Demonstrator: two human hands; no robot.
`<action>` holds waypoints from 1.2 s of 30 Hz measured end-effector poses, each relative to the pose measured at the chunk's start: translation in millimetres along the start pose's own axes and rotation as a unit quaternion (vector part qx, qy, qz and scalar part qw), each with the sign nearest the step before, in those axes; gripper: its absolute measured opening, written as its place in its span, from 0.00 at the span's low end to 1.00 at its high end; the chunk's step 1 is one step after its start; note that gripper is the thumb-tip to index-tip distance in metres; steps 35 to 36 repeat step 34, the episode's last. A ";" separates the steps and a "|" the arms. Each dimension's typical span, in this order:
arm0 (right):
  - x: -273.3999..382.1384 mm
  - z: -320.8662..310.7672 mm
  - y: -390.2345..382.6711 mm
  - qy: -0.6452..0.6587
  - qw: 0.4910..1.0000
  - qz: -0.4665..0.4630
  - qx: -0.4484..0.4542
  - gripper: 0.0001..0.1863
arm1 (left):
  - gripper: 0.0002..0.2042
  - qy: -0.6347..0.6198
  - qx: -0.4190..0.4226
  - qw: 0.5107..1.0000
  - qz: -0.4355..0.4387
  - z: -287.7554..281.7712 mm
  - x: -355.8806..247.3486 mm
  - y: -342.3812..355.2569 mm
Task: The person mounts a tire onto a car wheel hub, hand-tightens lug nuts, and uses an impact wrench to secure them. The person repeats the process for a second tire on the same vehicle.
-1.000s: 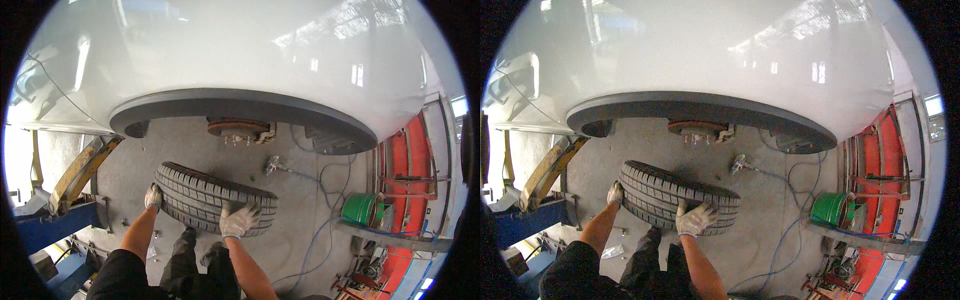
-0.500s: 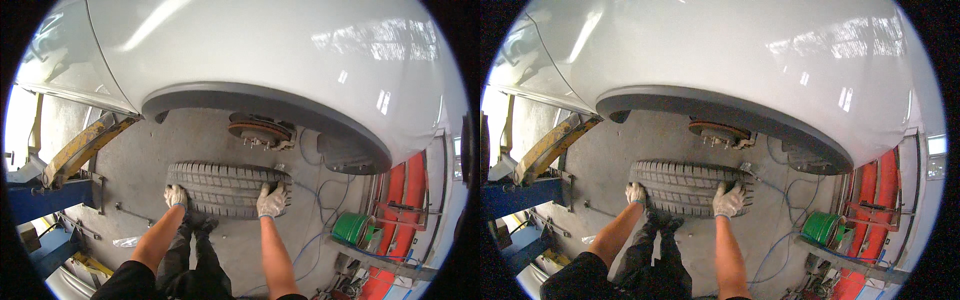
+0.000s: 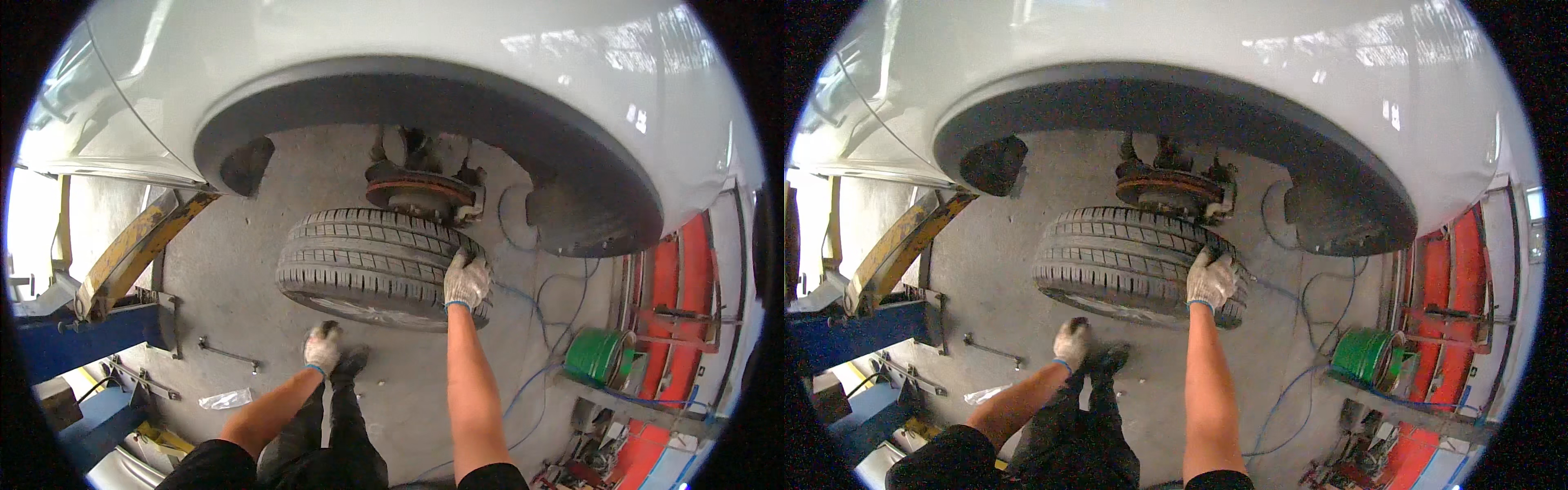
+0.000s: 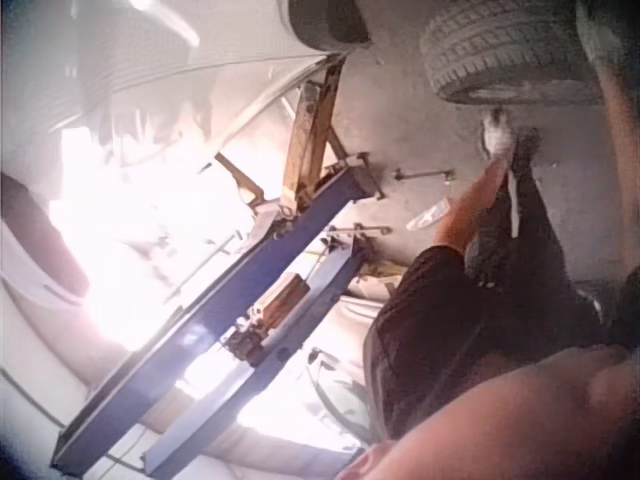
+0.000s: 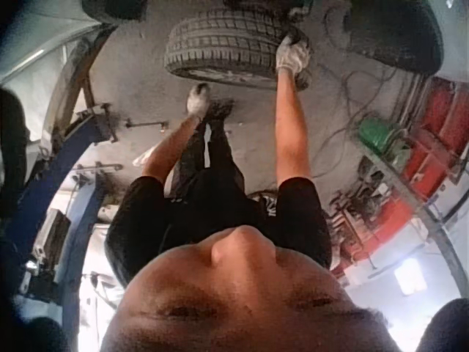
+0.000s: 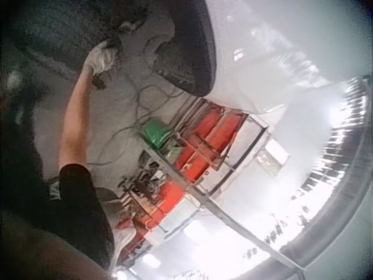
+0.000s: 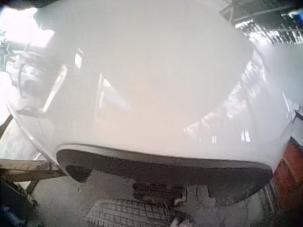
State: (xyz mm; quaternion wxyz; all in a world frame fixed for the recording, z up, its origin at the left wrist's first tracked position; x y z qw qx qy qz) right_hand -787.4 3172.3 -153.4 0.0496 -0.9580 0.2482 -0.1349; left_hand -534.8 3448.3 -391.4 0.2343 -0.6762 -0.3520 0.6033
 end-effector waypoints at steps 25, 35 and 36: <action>-246.7 385.6 -103.4 -0.121 0.818 -0.176 0.535 0.50 | 0.36 0.125 0.256 0.957 0.054 86.5 -39.5 93.9; -217.2 382.5 -103.3 -0.199 0.809 -0.164 0.528 0.65 | 0.34 -0.084 0.143 0.977 0.132 90.8 -89.3 46.6; -217.2 382.5 -103.3 -0.199 0.809 -0.164 0.528 0.65 | 0.34 -0.084 0.143 0.977 0.132 90.8 -89.3 46.6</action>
Point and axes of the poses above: each hand's wrist, its own y-axis towards the middle knuckle, its own z-axis out of the palm, x = y × z, the point moved 5 cm from there along y, towards the middle knuckle, and after that the axes turned 9 degrees about x, right-handed, at the moved point
